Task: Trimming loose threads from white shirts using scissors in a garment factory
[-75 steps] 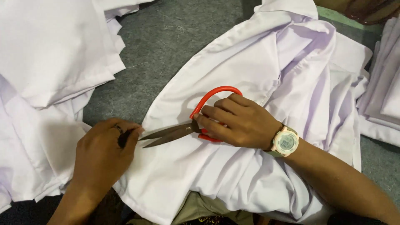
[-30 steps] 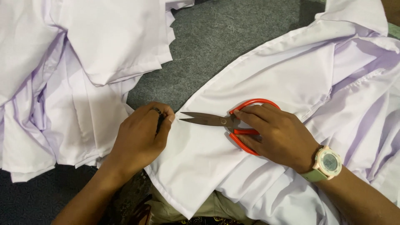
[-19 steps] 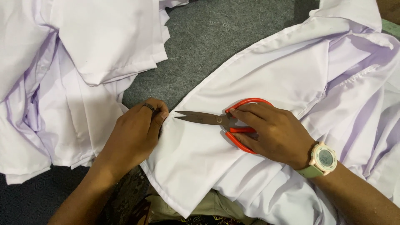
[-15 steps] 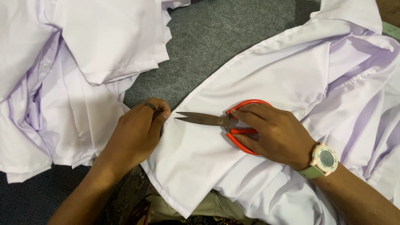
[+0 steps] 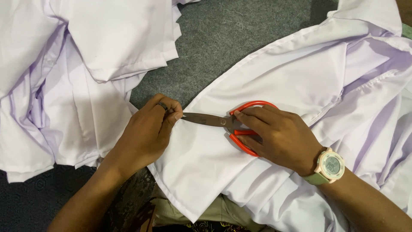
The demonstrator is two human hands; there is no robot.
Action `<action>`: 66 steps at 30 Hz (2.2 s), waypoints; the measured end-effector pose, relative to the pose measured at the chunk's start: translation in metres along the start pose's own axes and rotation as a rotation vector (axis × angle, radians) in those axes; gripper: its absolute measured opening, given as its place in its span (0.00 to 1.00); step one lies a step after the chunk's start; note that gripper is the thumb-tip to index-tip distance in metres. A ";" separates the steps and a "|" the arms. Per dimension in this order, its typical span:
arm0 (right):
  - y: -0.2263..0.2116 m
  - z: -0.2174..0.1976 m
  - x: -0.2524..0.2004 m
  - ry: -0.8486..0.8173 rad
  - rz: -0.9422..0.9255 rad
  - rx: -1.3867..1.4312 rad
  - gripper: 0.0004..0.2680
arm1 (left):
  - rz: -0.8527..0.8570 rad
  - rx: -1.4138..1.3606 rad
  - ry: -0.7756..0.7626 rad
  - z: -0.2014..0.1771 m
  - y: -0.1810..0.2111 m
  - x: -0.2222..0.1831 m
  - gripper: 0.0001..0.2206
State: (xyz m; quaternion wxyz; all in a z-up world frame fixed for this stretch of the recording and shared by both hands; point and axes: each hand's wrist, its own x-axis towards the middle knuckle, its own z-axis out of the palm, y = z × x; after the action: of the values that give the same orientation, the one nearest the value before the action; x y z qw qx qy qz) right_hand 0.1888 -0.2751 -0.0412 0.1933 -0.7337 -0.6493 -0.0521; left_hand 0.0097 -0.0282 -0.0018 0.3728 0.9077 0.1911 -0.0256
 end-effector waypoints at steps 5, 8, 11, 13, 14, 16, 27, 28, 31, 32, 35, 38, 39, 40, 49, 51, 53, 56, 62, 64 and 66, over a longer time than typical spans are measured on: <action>-0.002 0.000 0.003 -0.015 -0.001 -0.008 0.15 | -0.031 -0.024 0.001 0.003 -0.002 0.002 0.12; -0.002 0.001 0.003 -0.034 0.001 0.016 0.14 | -0.040 0.007 -0.002 0.004 -0.003 0.004 0.12; -0.002 0.000 0.004 -0.035 0.010 0.006 0.13 | -0.072 0.022 -0.029 0.004 -0.004 0.004 0.12; -0.003 -0.002 0.004 -0.022 -0.006 0.008 0.13 | -0.035 0.034 -0.019 0.006 -0.007 0.004 0.13; -0.002 -0.001 0.004 -0.023 -0.007 0.009 0.13 | -0.036 0.034 -0.019 0.005 -0.004 0.004 0.13; -0.002 0.000 0.003 -0.024 -0.002 0.035 0.13 | -0.120 0.018 -0.058 0.002 0.002 0.004 0.11; -0.005 0.002 0.008 -0.021 0.037 0.047 0.15 | -0.035 -0.011 -0.032 0.004 -0.003 0.004 0.12; -0.005 0.002 0.009 -0.017 0.037 0.053 0.15 | -0.048 -0.011 -0.044 0.003 -0.002 0.004 0.12; -0.005 0.001 0.010 -0.027 0.036 0.075 0.15 | -0.062 -0.022 -0.043 0.001 0.002 0.004 0.12; -0.005 0.001 0.010 -0.027 0.036 0.076 0.15 | -0.062 -0.022 -0.043 0.001 0.000 0.004 0.12; -0.004 0.002 0.008 -0.051 0.048 0.076 0.14 | 0.010 -0.026 -0.036 0.001 -0.005 0.004 0.11; -0.002 0.000 0.006 -0.038 0.049 0.076 0.12 | 0.044 -0.072 -0.010 -0.010 -0.007 0.003 0.12; 0.001 -0.002 0.004 0.016 0.033 0.112 0.13 | -0.014 -0.048 0.057 -0.016 -0.008 0.000 0.09; 0.003 -0.004 0.003 0.071 0.016 0.147 0.13 | -0.072 -0.024 0.124 -0.023 -0.008 -0.003 0.09; 0.012 -0.008 -0.009 0.097 0.313 0.234 0.17 | 0.013 0.399 0.056 -0.012 -0.022 -0.054 0.23; 0.011 -0.007 -0.009 0.095 0.318 0.229 0.17 | 0.108 0.403 0.119 0.007 -0.032 -0.058 0.22; 0.011 -0.005 -0.010 0.091 0.329 0.221 0.17 | 0.208 0.403 0.177 0.020 -0.036 -0.060 0.21; 0.011 -0.002 -0.014 0.044 0.366 0.153 0.19 | 0.280 0.302 0.214 0.028 -0.032 -0.061 0.12; 0.010 -0.009 -0.009 -0.049 0.387 0.150 0.25 | 0.051 0.060 -0.036 0.022 -0.005 -0.054 0.09; 0.008 -0.017 -0.006 -0.091 0.341 0.198 0.25 | -0.210 -0.185 -0.037 0.019 0.000 -0.053 0.08; 0.012 -0.019 -0.009 -0.078 0.332 0.191 0.25 | -0.283 -0.186 -0.022 0.008 0.013 -0.048 0.08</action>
State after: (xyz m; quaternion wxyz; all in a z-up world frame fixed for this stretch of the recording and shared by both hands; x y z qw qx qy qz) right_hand 0.2026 -0.2907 -0.0293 0.2426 -0.8106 -0.5283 0.0711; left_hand -0.0292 -0.0578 0.0108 0.4500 0.8330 0.3144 -0.0699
